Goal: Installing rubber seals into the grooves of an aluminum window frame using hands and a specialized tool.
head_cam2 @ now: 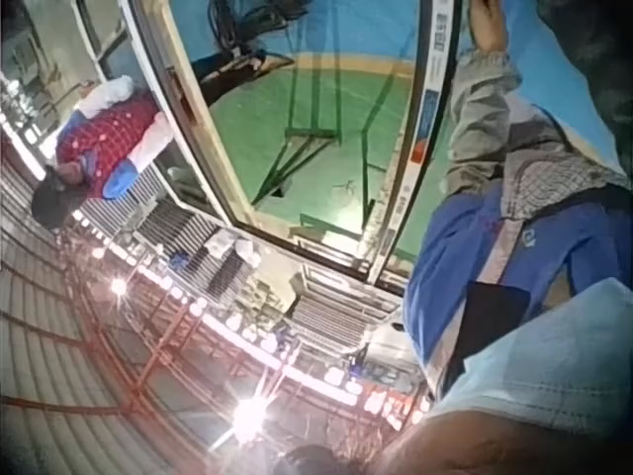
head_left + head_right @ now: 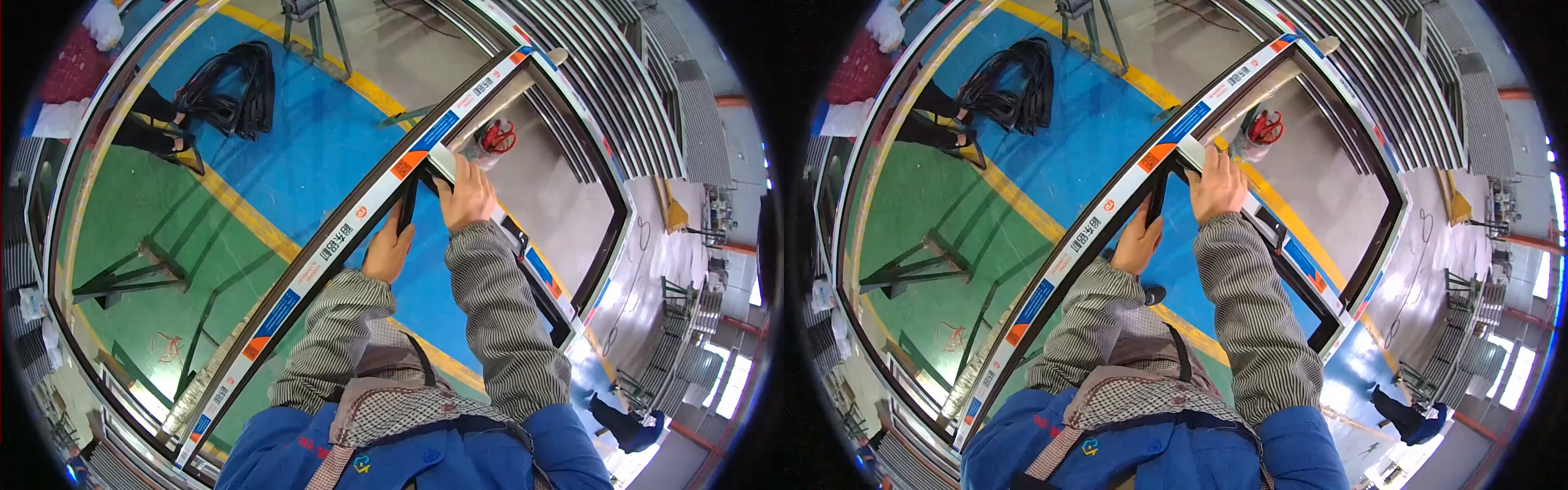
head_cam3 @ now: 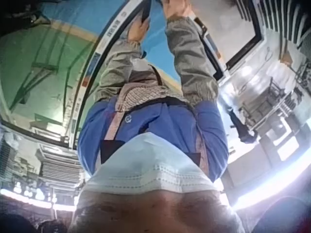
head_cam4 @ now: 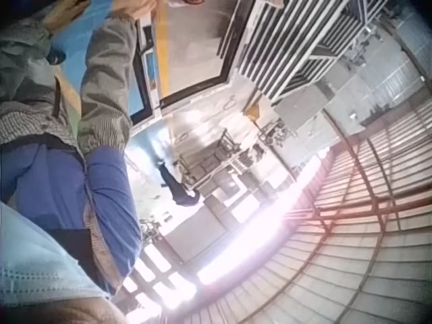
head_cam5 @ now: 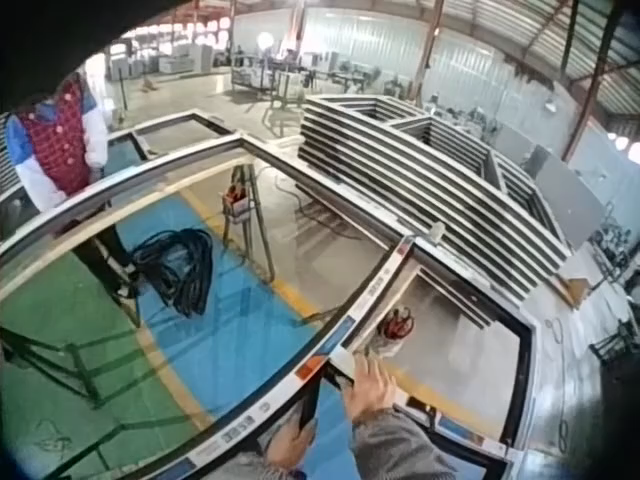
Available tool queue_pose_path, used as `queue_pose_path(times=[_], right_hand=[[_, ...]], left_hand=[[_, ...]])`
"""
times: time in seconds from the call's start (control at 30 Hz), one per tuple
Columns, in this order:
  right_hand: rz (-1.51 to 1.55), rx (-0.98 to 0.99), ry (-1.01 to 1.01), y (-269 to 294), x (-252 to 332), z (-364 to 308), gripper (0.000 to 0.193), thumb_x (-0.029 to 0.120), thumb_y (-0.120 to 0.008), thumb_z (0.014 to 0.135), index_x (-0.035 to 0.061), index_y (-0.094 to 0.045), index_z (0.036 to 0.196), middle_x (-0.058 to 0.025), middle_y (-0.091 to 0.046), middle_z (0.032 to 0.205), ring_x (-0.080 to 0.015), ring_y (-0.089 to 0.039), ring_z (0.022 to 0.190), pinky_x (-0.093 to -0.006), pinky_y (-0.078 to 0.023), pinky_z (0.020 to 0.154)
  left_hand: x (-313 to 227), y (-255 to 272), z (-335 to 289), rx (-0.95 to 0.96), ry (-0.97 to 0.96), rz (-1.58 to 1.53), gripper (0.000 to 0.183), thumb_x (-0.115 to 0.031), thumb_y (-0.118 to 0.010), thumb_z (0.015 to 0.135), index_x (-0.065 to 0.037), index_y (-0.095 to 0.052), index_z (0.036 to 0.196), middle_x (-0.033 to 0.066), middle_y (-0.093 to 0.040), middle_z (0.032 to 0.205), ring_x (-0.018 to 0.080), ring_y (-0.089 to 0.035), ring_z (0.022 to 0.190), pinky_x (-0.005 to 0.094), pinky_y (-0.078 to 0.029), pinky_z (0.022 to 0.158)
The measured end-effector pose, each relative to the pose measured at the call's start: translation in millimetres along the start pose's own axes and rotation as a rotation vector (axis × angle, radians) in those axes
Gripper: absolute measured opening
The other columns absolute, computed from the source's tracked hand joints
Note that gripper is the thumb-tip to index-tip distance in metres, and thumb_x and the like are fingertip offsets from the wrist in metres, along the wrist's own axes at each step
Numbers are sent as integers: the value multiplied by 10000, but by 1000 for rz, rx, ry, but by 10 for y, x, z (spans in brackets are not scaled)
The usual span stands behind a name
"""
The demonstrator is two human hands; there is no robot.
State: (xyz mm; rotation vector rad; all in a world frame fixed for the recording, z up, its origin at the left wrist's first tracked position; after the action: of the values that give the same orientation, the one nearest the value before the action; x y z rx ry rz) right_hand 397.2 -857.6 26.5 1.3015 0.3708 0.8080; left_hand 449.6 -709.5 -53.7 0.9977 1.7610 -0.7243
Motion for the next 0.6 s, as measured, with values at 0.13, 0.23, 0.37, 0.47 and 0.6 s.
queue_pose_path(times=[0.13,0.23,0.37,0.47,0.6], right_hand=[[99,-105,35,59,25,43,458,209,-702,730,57,-544,1132,-114,-613,967,-324,-595,892,-416,-467,767],[82,-58,-5,30,23,27,471,208,-695,733,62,-532,1150,-111,-602,1003,-318,-587,918,-412,-462,783],[-132,-90,24,152,51,-79,610,143,-703,709,75,-474,1271,-114,-574,1047,-305,-567,963,-409,-446,807],[-122,59,-13,91,-135,-57,650,130,-717,691,73,-467,1289,-122,-580,1063,-310,-572,961,-406,-454,830],[37,20,-15,54,-88,-12,592,144,-725,684,79,-515,1234,-132,-596,1076,-325,-587,969,-416,-472,833]], left_hand=[[-12,-25,22,17,-12,38,589,-167,-465,962,-49,-190,1469,20,-455,654,83,-424,535,248,-361,464],[18,-54,12,19,29,0,586,-164,-465,961,-48,-194,1467,13,-457,666,80,-428,546,243,-364,468],[10,3,58,28,42,-65,579,-162,-462,960,-46,-201,1464,4,-456,673,75,-430,552,237,-365,467],[55,1,112,52,72,-65,579,-164,-465,958,-54,-204,1464,-4,-451,673,68,-431,552,228,-363,462],[-40,104,43,7,103,-175,541,-176,-467,953,-59,-262,1439,20,-481,657,85,-452,535,260,-385,472]])
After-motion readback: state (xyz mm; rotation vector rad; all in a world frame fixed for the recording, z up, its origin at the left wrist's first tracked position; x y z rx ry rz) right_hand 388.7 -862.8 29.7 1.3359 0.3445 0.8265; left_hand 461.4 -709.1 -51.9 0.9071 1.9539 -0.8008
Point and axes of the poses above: each hand's wrist, its own z-axis towards the middle knuckle, its own y-axis out of the back of the hand, x = y × z, the point moved 7 cm from there along z, towards the middle knuckle
